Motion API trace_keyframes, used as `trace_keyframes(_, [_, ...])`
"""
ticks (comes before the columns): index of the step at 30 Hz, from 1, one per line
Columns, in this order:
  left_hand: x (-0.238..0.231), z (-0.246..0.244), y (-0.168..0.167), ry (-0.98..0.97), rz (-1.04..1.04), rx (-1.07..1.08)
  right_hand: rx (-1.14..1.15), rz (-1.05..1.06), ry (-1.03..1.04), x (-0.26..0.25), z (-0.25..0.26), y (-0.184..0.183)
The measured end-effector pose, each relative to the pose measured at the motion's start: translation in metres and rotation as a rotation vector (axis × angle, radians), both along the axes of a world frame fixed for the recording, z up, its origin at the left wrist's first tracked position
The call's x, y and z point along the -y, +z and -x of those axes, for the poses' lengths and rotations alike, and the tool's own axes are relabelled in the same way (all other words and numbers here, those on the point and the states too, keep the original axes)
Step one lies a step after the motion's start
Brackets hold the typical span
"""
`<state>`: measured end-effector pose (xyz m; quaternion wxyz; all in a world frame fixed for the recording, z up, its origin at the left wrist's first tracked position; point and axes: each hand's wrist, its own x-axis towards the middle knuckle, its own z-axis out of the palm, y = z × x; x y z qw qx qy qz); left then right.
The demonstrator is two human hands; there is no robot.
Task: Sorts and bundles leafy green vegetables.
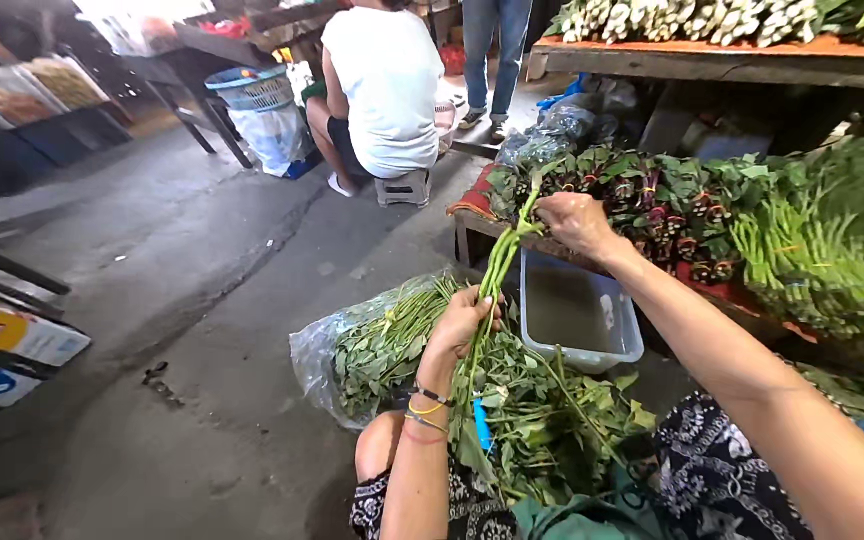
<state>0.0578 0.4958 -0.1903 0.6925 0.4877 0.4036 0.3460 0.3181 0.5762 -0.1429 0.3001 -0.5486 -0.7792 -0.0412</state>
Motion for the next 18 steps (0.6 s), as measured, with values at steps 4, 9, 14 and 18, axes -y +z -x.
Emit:
trace_keyframes(4, [0.006, 0.004, 0.001, -0.012, 0.051, 0.053, -0.461, 0.055, -0.312, -0.009, -0.05, 0.018])
trace_keyframes(9, [0.002, -0.003, -0.003, 0.192, 0.007, 0.065, -0.849, 0.376, -0.041, 0.044, -0.005, -0.006])
trace_keyframes(14, [-0.005, -0.019, -0.02, 0.23, -0.162, -0.156, -0.709, 0.608, 0.13, 0.068, 0.074, -0.038])
trace_keyframes(18, [-0.007, -0.018, -0.023, 0.211, -0.289, -0.409, -0.46, 0.534, 0.126, 0.062, 0.082, -0.047])
